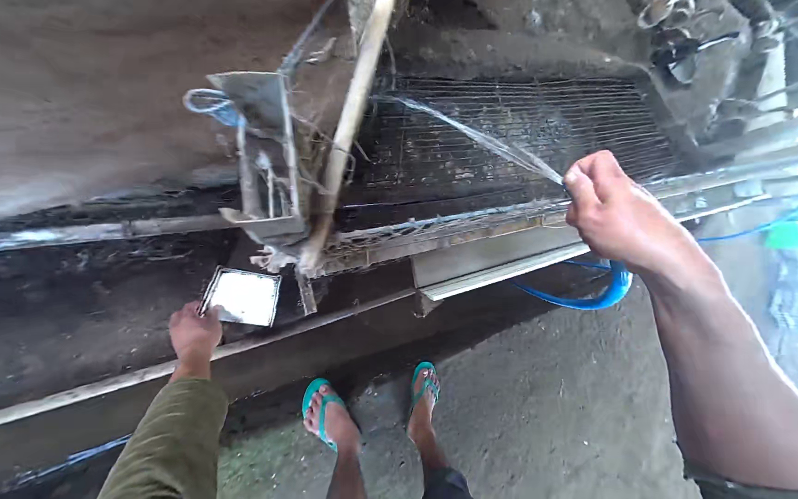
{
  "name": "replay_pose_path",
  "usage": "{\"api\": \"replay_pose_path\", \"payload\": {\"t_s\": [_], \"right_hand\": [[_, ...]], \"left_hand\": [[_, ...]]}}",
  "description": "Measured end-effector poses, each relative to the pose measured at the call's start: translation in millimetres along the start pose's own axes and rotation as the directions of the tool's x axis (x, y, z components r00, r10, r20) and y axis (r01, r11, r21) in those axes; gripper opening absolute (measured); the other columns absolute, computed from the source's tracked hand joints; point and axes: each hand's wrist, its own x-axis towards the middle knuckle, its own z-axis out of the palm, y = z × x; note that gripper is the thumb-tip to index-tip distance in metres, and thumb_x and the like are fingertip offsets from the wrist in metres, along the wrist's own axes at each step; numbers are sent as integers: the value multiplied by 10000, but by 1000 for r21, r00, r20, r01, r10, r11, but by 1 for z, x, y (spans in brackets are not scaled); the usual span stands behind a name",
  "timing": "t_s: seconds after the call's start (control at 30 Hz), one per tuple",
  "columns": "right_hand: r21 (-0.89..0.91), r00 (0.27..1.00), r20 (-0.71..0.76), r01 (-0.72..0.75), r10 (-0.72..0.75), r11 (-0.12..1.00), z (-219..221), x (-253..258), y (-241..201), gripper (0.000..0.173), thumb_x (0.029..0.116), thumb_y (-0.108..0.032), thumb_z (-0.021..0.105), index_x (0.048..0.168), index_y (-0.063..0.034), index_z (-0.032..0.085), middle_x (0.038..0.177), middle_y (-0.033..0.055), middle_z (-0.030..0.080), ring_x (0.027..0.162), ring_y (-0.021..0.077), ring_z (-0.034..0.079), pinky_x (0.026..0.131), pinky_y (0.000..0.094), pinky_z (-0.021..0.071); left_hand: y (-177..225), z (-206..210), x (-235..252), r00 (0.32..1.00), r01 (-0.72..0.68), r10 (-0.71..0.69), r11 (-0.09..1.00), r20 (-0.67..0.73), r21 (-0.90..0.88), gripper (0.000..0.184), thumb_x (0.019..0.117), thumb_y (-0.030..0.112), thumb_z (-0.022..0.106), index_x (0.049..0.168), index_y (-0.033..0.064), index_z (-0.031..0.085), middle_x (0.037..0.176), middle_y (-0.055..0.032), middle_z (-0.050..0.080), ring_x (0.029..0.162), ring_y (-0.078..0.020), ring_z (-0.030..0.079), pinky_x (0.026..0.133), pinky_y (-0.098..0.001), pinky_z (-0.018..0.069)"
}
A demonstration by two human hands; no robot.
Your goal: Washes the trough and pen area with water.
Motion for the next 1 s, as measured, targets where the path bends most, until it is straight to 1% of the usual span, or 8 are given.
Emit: {"api": "replay_pose_path", "payload": {"t_s": [0.23,0.37,0.5,0.6,0.67,0.77,0.87,1.0], "right_hand": [[31,999,-44,-12,14,999,-3,-7,21,272,1134,-364,334,1207,-134,458,670,50,470,526,207,493,504,405,435],[50,996,-89,-29,33,998,-7,-15,29,273,1137,-344,330,1213,-108,447,697,78,489,564,246,531,542,447,462],[81,991,-124,-37,47,996,-18,-27,36,258,1139,-280,341,1292,-87,417,742,128,527,636,295,585,616,496,493],[139,994,-107,-4,19,990,-24,-45,49,334,1138,-263,348,1423,-97,398,745,121,546,635,278,590,629,483,507],[170,994,-101,47,-30,984,-25,-66,61,366,1134,-263,349,1466,-124,410,721,72,529,598,211,556,589,423,489],[171,971,-76,237,-227,956,-1,-111,76,392,1108,-261,344,1438,-91,469,699,30,535,551,139,531,527,351,477],[192,912,86,380,-401,905,52,-155,80,386,1099,-228,400,1395,-8,515,667,86,606,515,219,587,491,413,520],[139,737,603,277,-304,951,139,-166,69,432,1123,-248,350,1523,-94,408,880,168,706,809,369,716,750,540,575]], "left_hand": [[9,-1,-13,997,73,-73,995,-4,63,415,1081,224,496,1342,-92,559,1402,-366,520,1372,-494,469,1139,-620,355],[-3,-2,-53,993,-75,44,952,-109,-298,399,1078,181,479,1362,-99,501,1262,-348,583,1097,-438,646,940,-606,534],[-5,-10,-136,939,-255,119,872,-324,-418,412,1063,173,512,1350,-123,505,1174,-336,610,959,-349,652,869,-523,544],[-10,-3,-200,935,-232,-6,746,-356,-623,388,1001,99,604,1333,-88,529,1100,-147,612,832,-71,584,751,-259,535],[-1,8,-235,962,-116,-127,608,-240,-785,414,977,53,625,1367,-30,515,1035,-48,622,744,-13,606,662,-208,550],[25,34,-283,969,45,-236,447,-69,-893,371,1048,94,531,1388,-45,476,1081,-80,657,844,-84,676,749,-297,601],[59,75,-312,975,132,-216,392,48,-910,429,1104,160,423,1479,-28,332,1204,-122,629,1004,-120,677,883,-343,596],[91,141,-309,975,217,-143,445,171,-869,550,1108,221,445,1579,23,242,1416,-216,540,1211,-214,620,1021,-411,541]]}}
